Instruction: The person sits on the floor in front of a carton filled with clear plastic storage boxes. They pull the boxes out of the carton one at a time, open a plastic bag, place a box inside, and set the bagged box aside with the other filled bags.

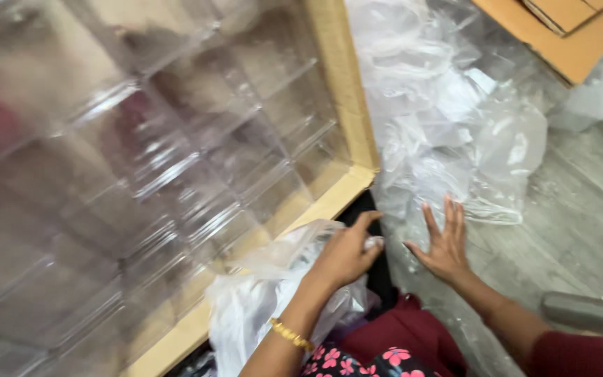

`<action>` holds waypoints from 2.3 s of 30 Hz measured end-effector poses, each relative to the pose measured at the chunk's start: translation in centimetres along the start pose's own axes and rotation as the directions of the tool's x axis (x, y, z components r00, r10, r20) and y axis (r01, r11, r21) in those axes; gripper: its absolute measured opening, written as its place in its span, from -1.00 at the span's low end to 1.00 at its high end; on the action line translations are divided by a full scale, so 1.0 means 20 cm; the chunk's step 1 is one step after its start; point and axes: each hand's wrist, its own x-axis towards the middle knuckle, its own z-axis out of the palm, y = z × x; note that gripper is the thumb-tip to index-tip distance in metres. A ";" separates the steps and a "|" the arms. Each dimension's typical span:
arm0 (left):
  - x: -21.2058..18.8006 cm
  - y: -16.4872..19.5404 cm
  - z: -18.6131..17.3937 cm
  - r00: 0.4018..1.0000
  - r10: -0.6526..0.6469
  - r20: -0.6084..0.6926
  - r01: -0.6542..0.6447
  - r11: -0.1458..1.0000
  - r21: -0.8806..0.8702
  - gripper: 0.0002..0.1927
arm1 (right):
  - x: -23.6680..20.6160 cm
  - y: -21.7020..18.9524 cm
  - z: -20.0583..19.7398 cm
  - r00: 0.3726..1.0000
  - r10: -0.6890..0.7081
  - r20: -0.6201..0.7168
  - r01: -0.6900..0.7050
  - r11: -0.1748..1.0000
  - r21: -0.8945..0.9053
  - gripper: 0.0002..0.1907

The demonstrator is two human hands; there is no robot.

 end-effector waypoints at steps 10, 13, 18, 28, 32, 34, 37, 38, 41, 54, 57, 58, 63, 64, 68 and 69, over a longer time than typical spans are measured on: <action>0.97 -0.18 0.66 0.834 -0.502 0.229 0.504 0.862 0.053 0.15 | 0.53 0.10 0.10 0.990 0.082 -0.119 -0.087 0.996 -0.030 0.09; 1.27 -0.37 0.77 0.837 -0.504 0.213 0.498 0.863 0.084 -0.12 | 0.65 0.17 0.18 0.985 0.034 -0.166 -0.032 0.999 0.013 0.06; 1.61 -0.62 0.89 0.851 -0.523 0.049 0.520 0.826 -0.219 -0.10 | 0.97 0.23 0.35 0.966 0.075 -0.248 -0.091 0.995 -0.051 0.09; 1.76 -0.80 0.95 0.845 -0.410 -0.345 0.293 0.893 -0.343 -0.14 | 1.36 0.26 0.47 0.953 0.289 -0.095 -0.283 0.957 0.066 0.19; 1.83 -0.85 0.92 0.849 -0.454 -0.271 0.328 0.854 -0.404 -0.19 | 1.47 0.29 0.51 0.946 0.325 -0.008 -0.325 0.946 0.015 0.12; 1.87 -0.88 0.90 0.849 -0.496 -0.185 0.410 0.837 -0.363 -0.24 | 1.51 0.29 0.54 0.942 0.336 -0.007 -0.336 0.942 -0.013 -0.01; 1.91 -0.93 0.88 0.842 -0.527 -0.112 0.493 0.837 -0.235 -0.27 | 1.58 0.29 0.56 0.942 0.337 0.009 -0.336 0.941 -0.031 -0.01; 1.91 -0.94 0.89 0.850 -0.506 -0.146 0.468 0.853 -0.230 -0.24 | 1.60 0.30 0.55 0.943 0.333 0.013 -0.333 0.942 -0.034 0.01; 1.89 -0.97 0.91 0.860 -0.470 -0.196 0.394 0.858 -0.329 -0.17 | 1.62 0.31 0.50 0.971 0.238 0.013 -0.238 0.971 -0.011 0.02; 1.22 -0.55 0.48 0.922 -0.369 0.115 0.384 0.909 -0.160 0.04 | 0.97 -0.01 0.44 0.916 -0.339 -0.214 0.370 0.921 0.126 -0.03; 0.90 -0.54 0.23 0.947 -0.300 0.119 0.311 0.945 -0.096 -0.02 | 0.99 -0.12 0.55 0.922 -0.384 -0.057 0.382 0.923 -0.035 -0.24; 0.79 -0.55 0.15 0.961 -0.250 0.121 0.257 0.965 -0.047 -0.12 | 1.03 -0.16 0.61 0.938 -0.345 -0.023 0.343 0.937 -0.066 -0.27; 0.35 -0.53 -0.35 0.990 -0.136 0.031 0.136 0.991 0.008 -0.48 | 1.24 -0.31 0.86 0.953 -0.278 -0.123 0.270 0.960 -0.078 -0.30; 0.25 -0.52 -0.45 0.994 -0.111 -0.007 0.111 0.994 -0.015 -0.55 | 1.26 -0.32 0.89 0.963 -0.238 -0.124 0.236 0.971 -0.026 -0.37; -0.08 -0.56 -0.83 0.951 -0.309 -0.008 0.309 0.951 -0.013 -0.61 | 1.32 -0.38 0.97 0.994 -0.055 -0.097 0.111 0.473 0.874 -0.32; -0.18 -0.57 -0.91 0.969 -0.238 -0.066 0.237 0.971 -0.021 -0.61 | 1.32 -0.39 0.97 0.997 -0.069 -0.017 0.026 0.126 0.992 -0.28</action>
